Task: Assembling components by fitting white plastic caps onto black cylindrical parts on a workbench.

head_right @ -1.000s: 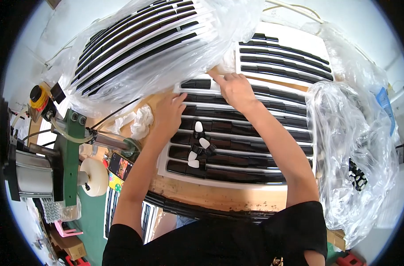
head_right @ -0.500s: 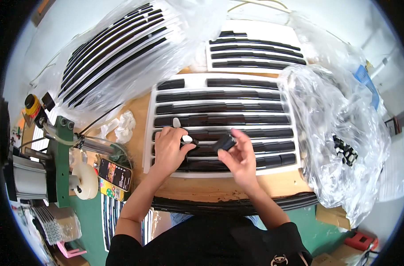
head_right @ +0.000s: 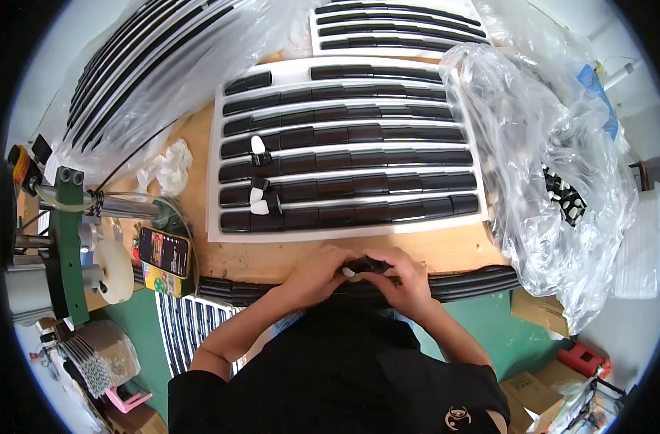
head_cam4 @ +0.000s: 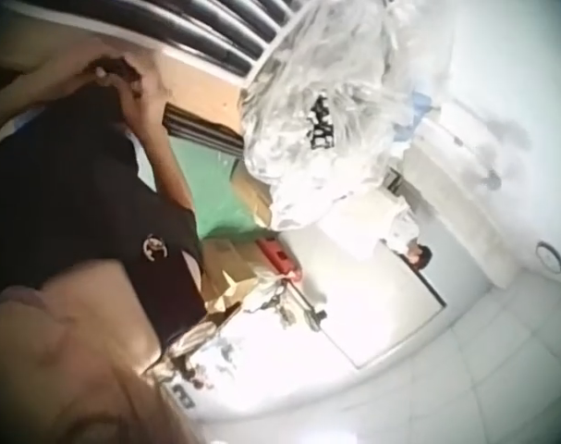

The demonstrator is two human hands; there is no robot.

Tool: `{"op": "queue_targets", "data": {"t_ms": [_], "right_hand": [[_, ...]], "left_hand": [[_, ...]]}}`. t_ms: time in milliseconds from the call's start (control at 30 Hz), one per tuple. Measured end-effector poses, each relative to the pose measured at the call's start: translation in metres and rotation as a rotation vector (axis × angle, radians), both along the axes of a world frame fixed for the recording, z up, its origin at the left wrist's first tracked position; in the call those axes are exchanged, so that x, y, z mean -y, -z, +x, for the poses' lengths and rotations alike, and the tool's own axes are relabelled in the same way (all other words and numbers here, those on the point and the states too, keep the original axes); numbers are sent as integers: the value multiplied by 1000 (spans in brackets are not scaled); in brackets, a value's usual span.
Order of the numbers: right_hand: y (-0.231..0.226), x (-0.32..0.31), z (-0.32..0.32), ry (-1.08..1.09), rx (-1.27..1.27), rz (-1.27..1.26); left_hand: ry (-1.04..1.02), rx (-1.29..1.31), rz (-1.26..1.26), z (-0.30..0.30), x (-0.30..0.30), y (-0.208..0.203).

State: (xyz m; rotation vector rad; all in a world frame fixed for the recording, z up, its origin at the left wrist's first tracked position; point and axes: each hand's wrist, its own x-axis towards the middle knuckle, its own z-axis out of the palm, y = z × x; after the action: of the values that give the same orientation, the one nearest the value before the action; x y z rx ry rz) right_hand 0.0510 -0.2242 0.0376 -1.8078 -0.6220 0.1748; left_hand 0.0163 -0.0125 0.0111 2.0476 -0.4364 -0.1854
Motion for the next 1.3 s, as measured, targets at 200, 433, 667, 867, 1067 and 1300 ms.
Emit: {"op": "queue_targets", "data": {"t_ms": [200,433,667,867,1067,1300], "right_hand": [[3,-9,-11,-53,230,-191],[12,-14,-13,-125,286,-294],[13,-18,-13,-150,347,-325],[10,-22,-8,-157,309,-407],[14,-19,1,-269,343,-408],[6,-17,6,-317,197,-470]], "left_hand": [[-117,96,-69,-9,-4,11],[-131,174,46,-12,-6,19],[-133,180,88,-10,-6,18],[-39,221,146,-10,-6,10],[11,253,194,-9,-9,10],[-8,191,157,-8,-15,9]]}}
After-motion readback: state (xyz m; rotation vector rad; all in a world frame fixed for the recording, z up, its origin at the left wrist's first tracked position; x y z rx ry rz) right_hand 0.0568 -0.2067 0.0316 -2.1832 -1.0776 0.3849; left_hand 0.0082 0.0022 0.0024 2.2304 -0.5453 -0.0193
